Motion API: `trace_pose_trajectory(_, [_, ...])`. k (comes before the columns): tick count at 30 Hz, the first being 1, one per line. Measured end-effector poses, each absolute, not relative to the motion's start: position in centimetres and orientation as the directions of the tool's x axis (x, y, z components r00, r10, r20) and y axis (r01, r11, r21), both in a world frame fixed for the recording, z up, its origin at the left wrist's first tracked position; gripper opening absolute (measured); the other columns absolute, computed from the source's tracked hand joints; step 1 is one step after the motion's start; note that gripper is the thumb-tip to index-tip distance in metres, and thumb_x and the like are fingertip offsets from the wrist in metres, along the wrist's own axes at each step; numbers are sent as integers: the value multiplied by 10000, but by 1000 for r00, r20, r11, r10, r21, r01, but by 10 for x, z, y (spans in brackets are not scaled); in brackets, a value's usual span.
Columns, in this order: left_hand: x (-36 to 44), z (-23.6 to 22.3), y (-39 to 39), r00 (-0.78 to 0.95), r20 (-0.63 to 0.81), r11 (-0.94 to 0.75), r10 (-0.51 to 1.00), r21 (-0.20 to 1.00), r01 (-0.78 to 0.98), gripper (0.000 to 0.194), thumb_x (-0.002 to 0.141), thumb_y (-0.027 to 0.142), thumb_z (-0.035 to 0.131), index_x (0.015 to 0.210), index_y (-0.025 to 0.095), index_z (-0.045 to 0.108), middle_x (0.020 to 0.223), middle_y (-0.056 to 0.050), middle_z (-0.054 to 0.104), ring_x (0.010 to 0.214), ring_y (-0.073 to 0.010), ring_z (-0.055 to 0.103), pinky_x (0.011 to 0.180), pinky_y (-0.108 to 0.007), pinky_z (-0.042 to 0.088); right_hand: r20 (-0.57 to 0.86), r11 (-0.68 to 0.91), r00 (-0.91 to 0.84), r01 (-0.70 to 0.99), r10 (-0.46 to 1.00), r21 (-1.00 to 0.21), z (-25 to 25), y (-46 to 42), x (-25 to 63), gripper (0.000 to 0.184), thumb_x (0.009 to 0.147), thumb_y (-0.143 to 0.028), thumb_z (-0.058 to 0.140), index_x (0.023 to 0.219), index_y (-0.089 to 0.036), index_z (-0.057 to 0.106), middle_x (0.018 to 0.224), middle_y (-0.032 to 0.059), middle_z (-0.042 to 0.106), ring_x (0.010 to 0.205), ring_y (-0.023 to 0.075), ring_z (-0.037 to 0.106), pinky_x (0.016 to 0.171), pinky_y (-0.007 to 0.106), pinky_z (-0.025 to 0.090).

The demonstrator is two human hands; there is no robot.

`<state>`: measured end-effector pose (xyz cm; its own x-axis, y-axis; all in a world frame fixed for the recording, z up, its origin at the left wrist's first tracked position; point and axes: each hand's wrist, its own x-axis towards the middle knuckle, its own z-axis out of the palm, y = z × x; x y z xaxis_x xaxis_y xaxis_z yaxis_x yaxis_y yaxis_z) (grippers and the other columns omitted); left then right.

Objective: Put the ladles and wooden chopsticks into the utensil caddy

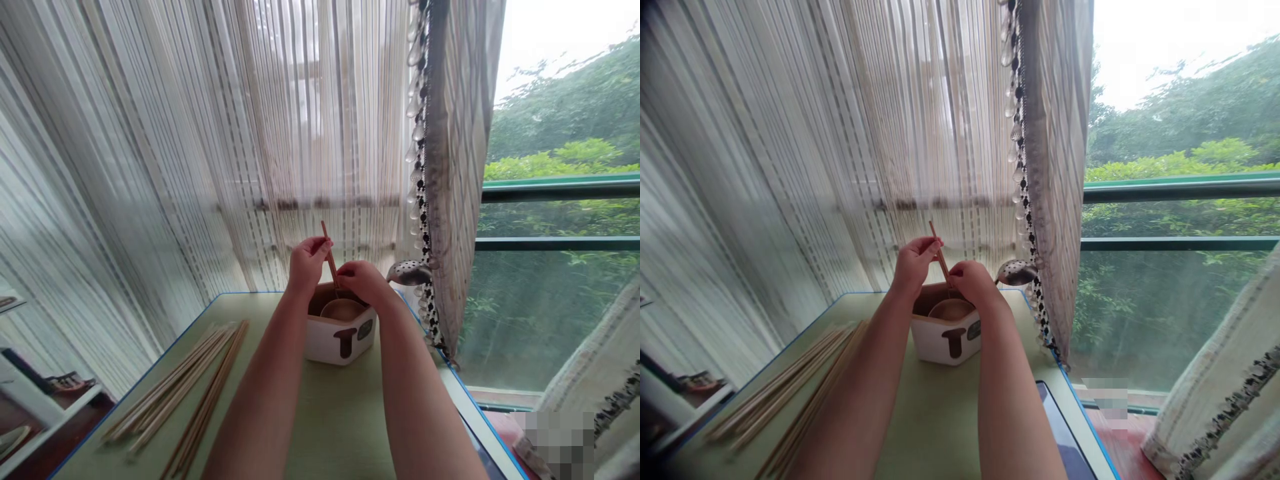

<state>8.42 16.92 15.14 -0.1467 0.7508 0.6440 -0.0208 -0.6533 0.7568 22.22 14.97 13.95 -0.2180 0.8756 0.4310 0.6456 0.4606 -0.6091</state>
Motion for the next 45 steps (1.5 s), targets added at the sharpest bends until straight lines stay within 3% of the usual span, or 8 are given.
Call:
trace_pose_trajectory(4, [85,150,169,-99,597,-602,796,799,-14,288,702,385,643,844,134,645,787,-58,663,669,-131,601,609,-259,502,477,485,-201,631,856,-605,141,149,220,172,727,-267,577,778,-170,710,679,25,677,634,126,579,582,214,385])
trace_pose_trajectory(9, [86,147,170,-169,626,-621,761,779,90,283,694,370,647,845,131,662,740,-56,667,650,-137,607,643,-275,500,489,495,-194,613,850,-616,139,152,219,159,727,-257,584,769,-166,706,665,20,669,614,119,563,574,209,384])
trace_pose_trajectory(19, [85,152,164,-168,611,-620,774,784,-5,328,669,389,673,860,123,692,824,-91,694,729,-155,617,641,-265,490,443,399,-153,744,883,-537,143,148,218,119,679,-232,626,740,-176,712,681,28,674,620,126,563,566,220,365])
trace_pose_trajectory(26, [84,152,164,-157,561,-574,813,817,-51,322,618,375,711,816,121,697,762,-75,689,669,-137,600,615,-262,478,455,443,-182,691,871,-571,144,146,218,187,736,-294,571,768,-189,722,664,21,676,618,120,571,557,212,360])
trace_pose_trajectory(32, [85,150,165,-132,552,-561,823,827,-42,271,623,333,706,790,120,700,741,-68,686,668,-134,600,639,-268,481,406,414,-197,715,893,-563,144,147,219,159,715,-265,595,752,-185,728,639,26,674,600,123,569,544,212,360])
trace_pose_trajectory(38, [84,151,167,-221,591,-608,776,794,-16,310,617,382,713,800,132,701,746,-71,691,687,-151,615,655,-286,488,383,379,-181,751,906,-541,145,145,217,150,696,-249,616,768,-192,736,659,26,683,611,124,577,545,212,361])
trace_pose_trajectory(45, [80,153,164,-197,579,-586,791,810,28,341,612,421,711,802,137,713,713,-63,689,643,-146,594,604,-279,474,394,367,-160,761,905,-534,146,145,216,183,690,-288,623,788,-189,741,666,40,690,625,140,585,578,226,378])
